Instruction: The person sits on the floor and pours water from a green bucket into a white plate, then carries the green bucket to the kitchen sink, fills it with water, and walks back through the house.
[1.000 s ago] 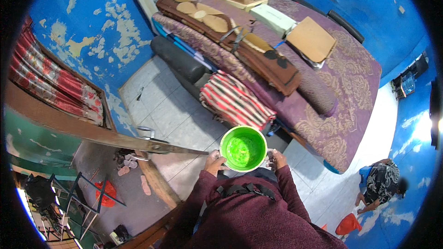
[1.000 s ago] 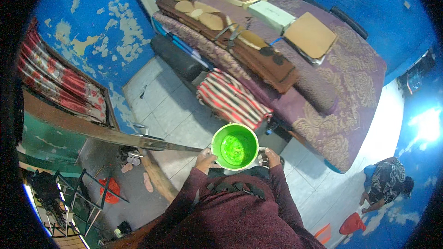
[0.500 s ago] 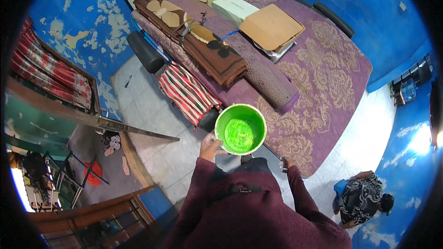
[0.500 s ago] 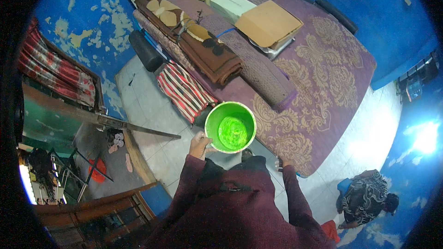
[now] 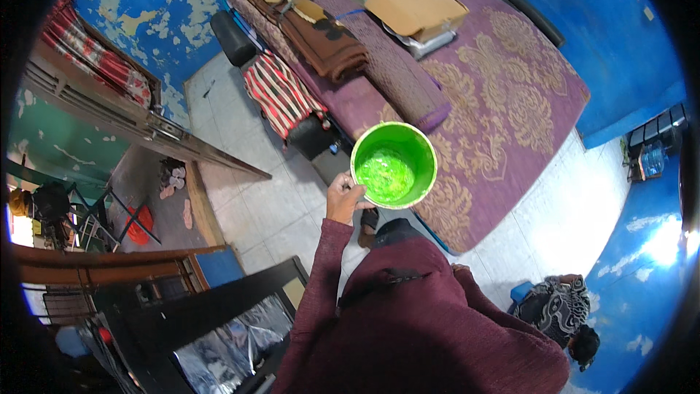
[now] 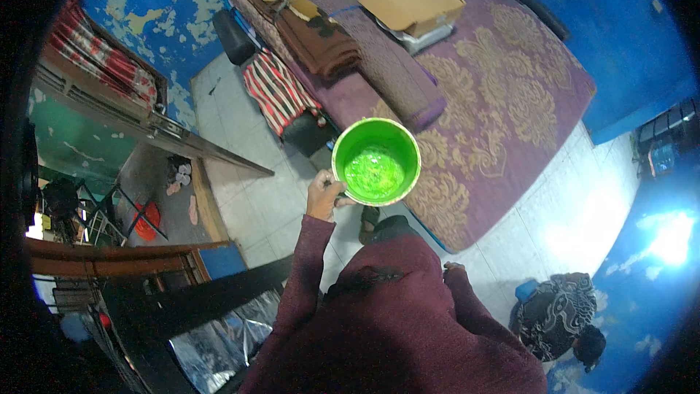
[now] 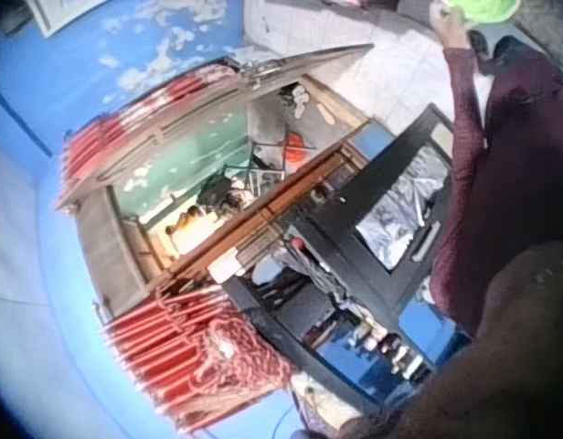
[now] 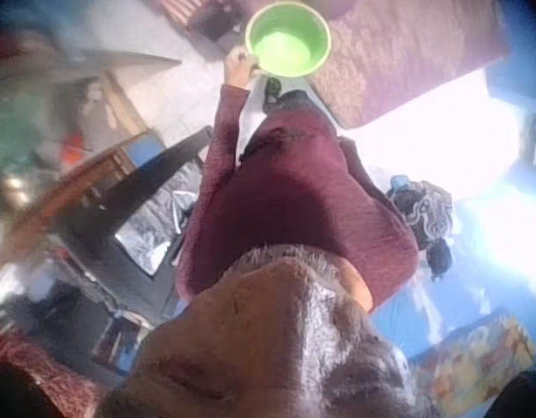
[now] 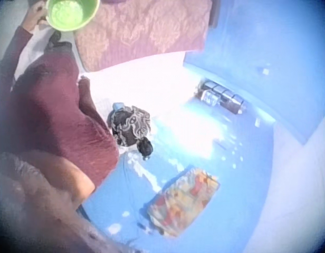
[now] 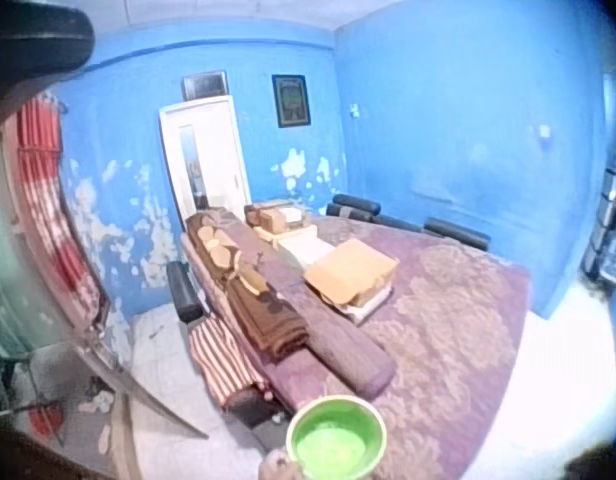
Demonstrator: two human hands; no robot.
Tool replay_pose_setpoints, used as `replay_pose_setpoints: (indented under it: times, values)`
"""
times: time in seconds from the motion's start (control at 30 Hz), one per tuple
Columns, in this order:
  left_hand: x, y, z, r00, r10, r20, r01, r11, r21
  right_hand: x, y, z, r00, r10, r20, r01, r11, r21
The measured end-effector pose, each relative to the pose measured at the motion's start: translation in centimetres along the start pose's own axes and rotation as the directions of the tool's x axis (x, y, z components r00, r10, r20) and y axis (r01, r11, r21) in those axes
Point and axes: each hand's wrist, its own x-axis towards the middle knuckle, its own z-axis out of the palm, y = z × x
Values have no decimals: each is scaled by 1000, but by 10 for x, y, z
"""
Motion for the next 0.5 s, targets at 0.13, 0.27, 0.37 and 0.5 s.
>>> replay_pose_setpoints:
  times: [0.13,0.27,0.37,0.5]
  values:
    - [-48,-38,26,995,37,-95,-45,996,-78,-42,56,-23,979,-37,199,56,994,-94]
    - [-96,-68,70,994,11,-113,-28,989,-148,-97,114,-71,948,123,293,-116,992,-42]
    - [-120,-80,111,990,-31,-137,4,981,-193,-110,176,-80,982,85,170,-87,996,6]
    - [-134,-107,165,994,-40,-103,25,990,-140,-96,201,-88,798,554,235,-559,537,632]
